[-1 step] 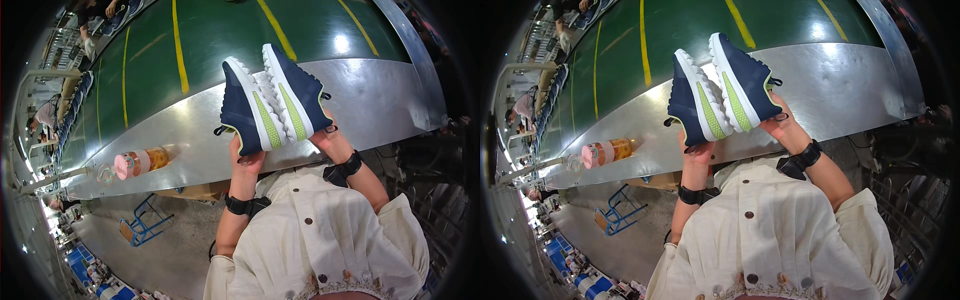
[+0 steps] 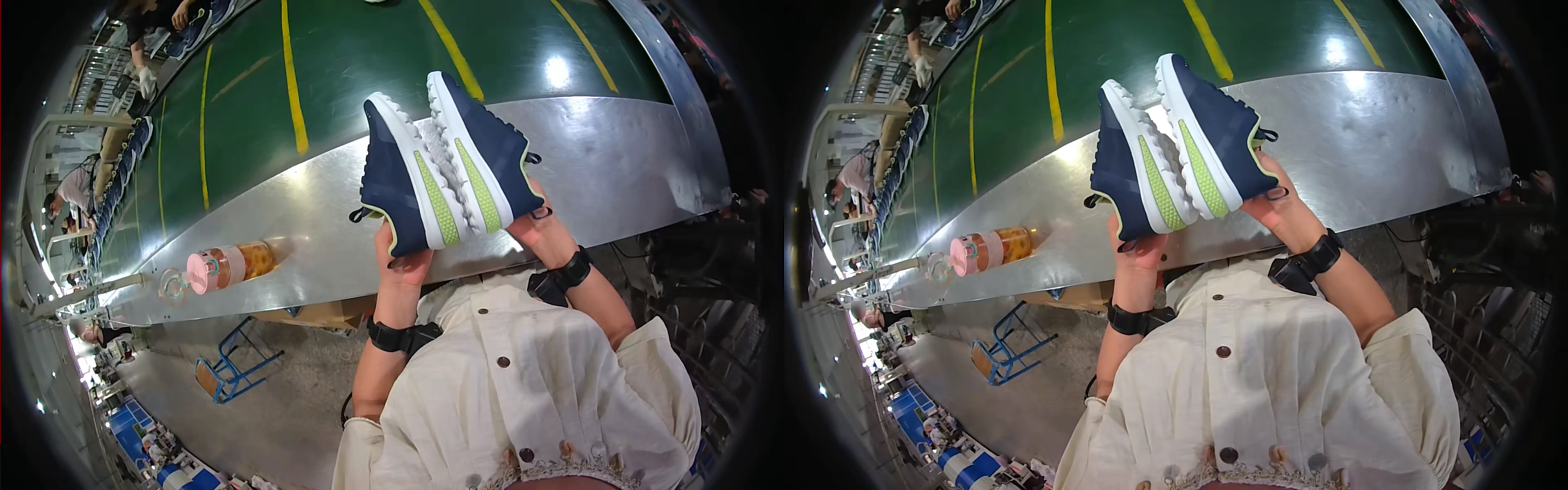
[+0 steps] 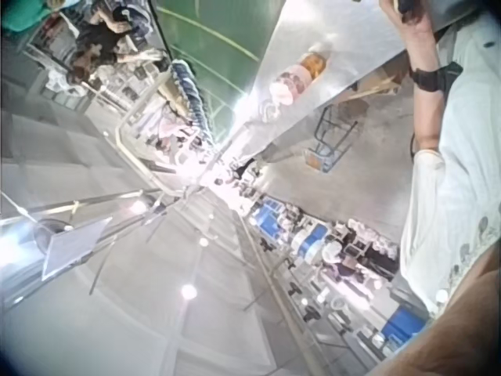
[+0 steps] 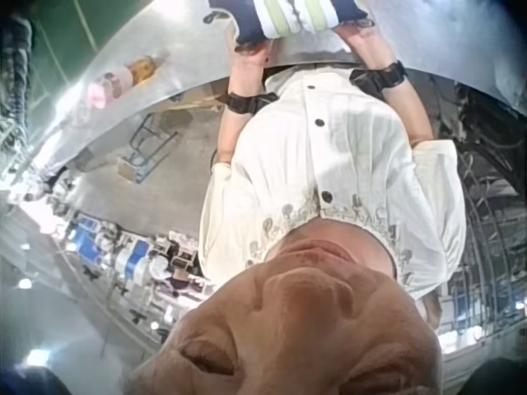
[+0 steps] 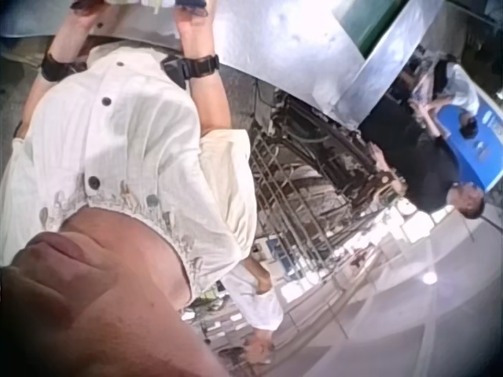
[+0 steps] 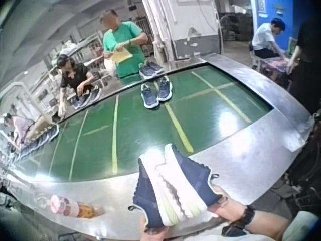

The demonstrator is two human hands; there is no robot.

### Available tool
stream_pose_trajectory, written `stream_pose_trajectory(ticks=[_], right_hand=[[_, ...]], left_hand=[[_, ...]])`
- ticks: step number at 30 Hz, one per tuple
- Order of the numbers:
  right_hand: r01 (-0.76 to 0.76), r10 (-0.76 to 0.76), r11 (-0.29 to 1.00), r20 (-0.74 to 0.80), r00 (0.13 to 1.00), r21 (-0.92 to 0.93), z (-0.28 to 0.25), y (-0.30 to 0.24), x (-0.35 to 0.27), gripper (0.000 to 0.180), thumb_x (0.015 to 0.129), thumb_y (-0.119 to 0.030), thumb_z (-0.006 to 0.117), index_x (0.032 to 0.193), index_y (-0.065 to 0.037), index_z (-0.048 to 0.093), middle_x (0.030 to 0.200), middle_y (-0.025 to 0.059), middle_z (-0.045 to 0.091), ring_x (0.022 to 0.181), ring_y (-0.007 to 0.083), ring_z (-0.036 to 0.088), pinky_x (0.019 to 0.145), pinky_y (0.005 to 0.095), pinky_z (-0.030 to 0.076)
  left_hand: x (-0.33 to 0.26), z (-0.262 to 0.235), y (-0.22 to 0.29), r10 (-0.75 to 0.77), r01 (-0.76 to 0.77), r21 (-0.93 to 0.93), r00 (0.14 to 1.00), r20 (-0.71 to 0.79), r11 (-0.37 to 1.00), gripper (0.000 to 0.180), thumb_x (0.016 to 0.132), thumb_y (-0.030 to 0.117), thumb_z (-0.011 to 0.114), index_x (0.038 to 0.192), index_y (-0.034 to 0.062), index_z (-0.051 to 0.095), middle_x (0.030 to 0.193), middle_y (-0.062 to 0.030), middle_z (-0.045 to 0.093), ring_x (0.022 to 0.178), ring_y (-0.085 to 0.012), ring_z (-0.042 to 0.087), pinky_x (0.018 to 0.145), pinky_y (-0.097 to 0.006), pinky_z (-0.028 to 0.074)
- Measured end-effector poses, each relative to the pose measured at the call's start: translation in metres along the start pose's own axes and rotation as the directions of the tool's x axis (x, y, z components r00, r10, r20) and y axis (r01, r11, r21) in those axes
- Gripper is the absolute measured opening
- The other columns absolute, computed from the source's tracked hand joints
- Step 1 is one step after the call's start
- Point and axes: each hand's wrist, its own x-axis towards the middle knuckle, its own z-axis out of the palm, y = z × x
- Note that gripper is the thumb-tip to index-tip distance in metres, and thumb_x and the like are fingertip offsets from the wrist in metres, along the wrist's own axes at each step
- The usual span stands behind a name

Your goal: Inspecting pairs of sneakers and placing them onto a circular conveyor belt in a shoe factory.

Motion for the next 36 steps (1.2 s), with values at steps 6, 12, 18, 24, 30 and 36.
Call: stream_pose_trajectory(ticks=[6,12,18,24,30,36], right_hand=[[0.01,-0.014,0.999,0.093,0.996,0.041,0.007,-0.001,-0.01,0.038,0.099,-0.023,0.042,0.128,0.0,0.048,0.124,0.011,0.058,0.111,0.0193,0.058,0.098,0.0328,0.046],[0.029,-0.027,0.999,0.099,0.995,-0.022,0.01,-0.013,-0.015,0.035,0.096,-0.015,0.043,0.126,0.001,0.049,0.12,0.0102,0.059,0.107,0.018,0.06,0.094,0.0294,0.048],[0.456,-0.439,0.586,0.21,0.874,-0.67,0.037,-0.03,-0.03,0.051,0.083,0.004,0.058,0.132,0.002,0.046,0.123,0.0066,0.058,0.103,0.0111,0.057,0.093,0.0249,0.043],[0.631,-0.602,0.417,0.321,0.731,-0.654,0.05,-0.009,-0.029,0.049,0.087,0.0,0.06,0.134,0.004,0.044,0.131,0.0115,0.052,0.114,0.0123,0.052,0.099,0.0268,0.04],[0.532,-0.567,0.417,0.246,0.786,-0.737,0.049,-0.002,-0.031,0.051,0.085,0.003,0.059,0.134,0.003,0.044,0.134,0.0102,0.05,0.115,0.0108,0.051,0.097,0.0243,0.041],[0.279,-0.375,0.267,0.167,0.912,-0.923,0.034,0.0,-0.047,0.052,0.088,-0.01,0.061,0.136,-0.005,0.044,0.116,0.0105,0.062,0.095,0.0105,0.059,0.082,0.0247,0.046]], left_hand=[[-0.003,-0.003,0.003,-0.042,0.041,0.009,0.992,0.12,0.999,0.033,0.09,0.007,0.043,0.122,0.0049,0.053,0.121,-0.012,0.058,0.111,-0.0256,0.058,0.098,-0.041,0.046],[-0.014,0.0,0.007,-0.07,0.067,0.033,0.992,0.101,0.997,0.037,0.084,0.004,0.048,0.12,0.0015,0.054,0.116,-0.0125,0.061,0.107,-0.0243,0.06,0.094,-0.037,0.049],[-0.018,0.035,0.006,0.339,-0.474,0.576,0.88,0.332,0.666,0.051,0.086,0.007,0.052,0.135,0.0007,0.041,0.13,-0.0123,0.051,0.116,-0.0206,0.053,0.1,-0.032,0.042],[-0.023,0.069,-0.009,0.485,-0.656,0.685,0.733,0.477,0.316,0.069,0.087,0.006,0.058,0.146,0.0024,0.023,0.142,-0.0121,0.037,0.124,-0.0192,0.044,0.103,-0.03,0.036],[-0.024,0.07,-0.015,0.525,-0.646,0.745,0.699,0.487,0.169,0.064,0.09,0.007,0.058,0.144,0.003,0.025,0.138,-0.0118,0.041,0.121,-0.0188,0.046,0.101,-0.03,0.038],[-0.02,0.036,-0.01,0.245,-0.185,0.899,0.965,0.091,0.397,0.061,0.089,0.001,0.052,0.144,0.0023,0.026,0.138,-0.0146,0.04,0.123,-0.0193,0.044,0.102,-0.031,0.036]])
